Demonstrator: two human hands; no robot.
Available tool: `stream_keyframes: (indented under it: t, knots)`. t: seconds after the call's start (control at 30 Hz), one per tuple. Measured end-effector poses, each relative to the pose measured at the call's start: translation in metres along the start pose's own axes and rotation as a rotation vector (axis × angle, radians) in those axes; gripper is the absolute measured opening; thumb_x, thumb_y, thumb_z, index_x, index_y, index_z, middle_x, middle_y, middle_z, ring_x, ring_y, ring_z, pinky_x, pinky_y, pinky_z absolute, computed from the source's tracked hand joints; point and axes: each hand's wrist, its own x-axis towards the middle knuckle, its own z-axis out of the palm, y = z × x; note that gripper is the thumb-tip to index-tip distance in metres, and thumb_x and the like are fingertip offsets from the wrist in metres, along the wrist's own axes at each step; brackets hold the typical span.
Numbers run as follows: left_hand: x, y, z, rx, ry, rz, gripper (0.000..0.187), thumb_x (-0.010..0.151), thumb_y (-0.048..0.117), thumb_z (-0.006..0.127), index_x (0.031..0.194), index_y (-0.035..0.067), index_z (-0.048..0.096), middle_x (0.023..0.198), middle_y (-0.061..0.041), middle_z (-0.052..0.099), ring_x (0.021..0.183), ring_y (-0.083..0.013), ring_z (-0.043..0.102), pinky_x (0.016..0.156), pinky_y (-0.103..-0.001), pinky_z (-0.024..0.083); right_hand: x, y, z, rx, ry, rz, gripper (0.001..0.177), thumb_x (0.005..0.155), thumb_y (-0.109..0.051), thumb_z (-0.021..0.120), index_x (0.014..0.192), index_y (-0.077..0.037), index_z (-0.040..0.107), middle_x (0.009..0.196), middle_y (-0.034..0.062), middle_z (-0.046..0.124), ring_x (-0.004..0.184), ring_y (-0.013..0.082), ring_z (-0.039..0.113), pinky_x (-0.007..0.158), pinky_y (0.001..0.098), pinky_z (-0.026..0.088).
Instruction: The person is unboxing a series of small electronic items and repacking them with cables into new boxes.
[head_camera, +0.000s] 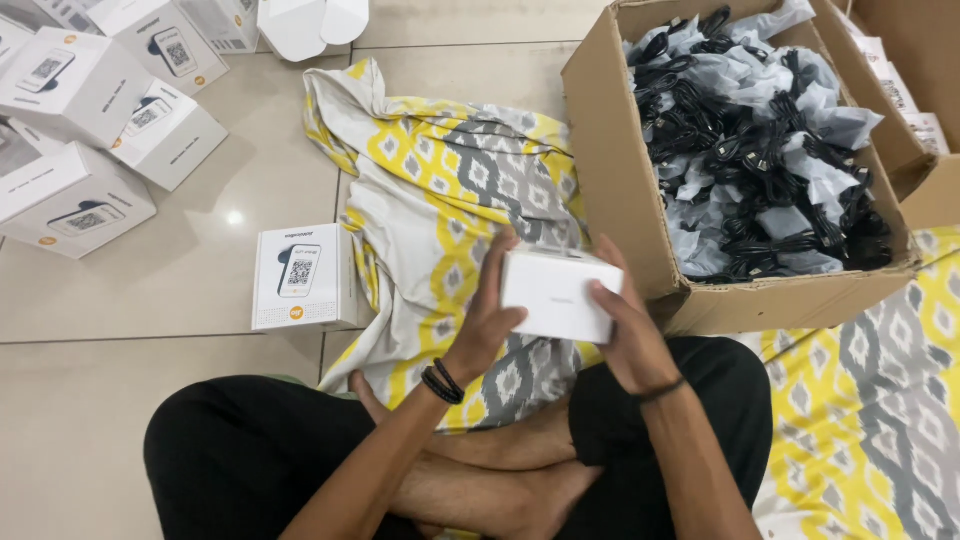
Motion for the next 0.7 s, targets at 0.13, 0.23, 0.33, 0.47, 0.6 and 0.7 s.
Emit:
stream_keyframes:
  t: [0.13, 0.23, 0.33, 0.47, 0.6, 0.7]
  knots:
    - [0.010, 0.069, 0.066, 0.306, -0.259, 0.493, 0.082, 0.091, 0.018, 0.066, 0.163, 0.009, 0.027, 0.176, -0.016, 0.021, 0.168, -0.0330, 0.017, 0.139, -0.043, 0.016, -0.070, -0.024, -0.049, 0.082, 0.086, -0.662, 0.050, 0.100, -0.033, 0.070, 0.140, -0.012, 0.048, 0.157, 0.0128, 0.044, 0.148, 0.0279, 0.044, 0.124, 0.0426, 0.036]
    - [0.019, 0.098, 0.114, 0.334, -0.383, 0.614, 0.075, 0.098, 0.022, 0.069, 0.161, 0.012, 0.031, 0.173, -0.013, 0.024, 0.163, -0.0311, 0.024, 0.136, -0.041, 0.025, -0.097, -0.037, -0.108, 0.055, 0.265, -0.970, 0.046, 0.105, -0.039, 0.075, 0.133, -0.013, 0.050, 0.147, 0.0114, 0.048, 0.142, 0.0266, 0.047, 0.124, 0.0391, 0.042]
    - [0.030, 0.102, 0.140, 0.304, -0.468, 0.645, 0.068, 0.099, 0.022, 0.069, 0.159, 0.015, 0.037, 0.171, -0.009, 0.028, 0.159, -0.0290, 0.030, 0.132, -0.040, 0.030, -0.101, -0.057, -0.188, -0.147, 0.499, -1.176, 0.046, 0.109, -0.043, 0.077, 0.130, -0.016, 0.046, 0.148, 0.0070, 0.046, 0.138, 0.0240, 0.049, 0.118, 0.0381, 0.046]
    - [0.047, 0.088, 0.138, 0.442, -0.510, 0.672, 0.060, 0.097, 0.020, 0.069, 0.154, 0.015, 0.049, 0.167, -0.008, 0.037, 0.157, -0.0311, 0.038, 0.131, -0.043, 0.034, -0.062, -0.064, -0.355, -0.100, 0.799, -1.206, 0.043, 0.110, -0.040, 0.072, 0.136, -0.017, 0.045, 0.126, 0.0053, 0.049, 0.116, 0.0204, 0.056, 0.097, 0.0366, 0.054]
    - [0.066, 0.082, 0.096, 0.600, -0.470, 0.672, 0.049, 0.098, 0.022, 0.070, 0.144, 0.012, 0.057, 0.162, -0.010, 0.043, 0.150, -0.0333, 0.044, 0.126, -0.046, 0.036, -0.018, -0.039, -0.516, -0.566, 1.250, -0.814, 0.029, 0.112, -0.025, 0.065, 0.138, -0.012, 0.063, 0.137, 0.0026, 0.061, 0.122, 0.0130, 0.058, 0.103, 0.0270, 0.048]
    - [0.076, 0.082, 0.035, 0.733, -0.390, 0.566, 0.049, 0.092, 0.021, 0.071, 0.139, 0.011, 0.060, 0.157, -0.012, 0.046, 0.145, -0.0343, 0.045, 0.122, -0.047, 0.036, -0.001, -0.080, -0.349, -0.235, 1.050, -0.823, 0.027, 0.100, -0.020, 0.064, 0.125, -0.010, 0.060, 0.118, -0.0026, 0.060, 0.094, 0.0078, 0.053, 0.069, 0.0250, 0.041]
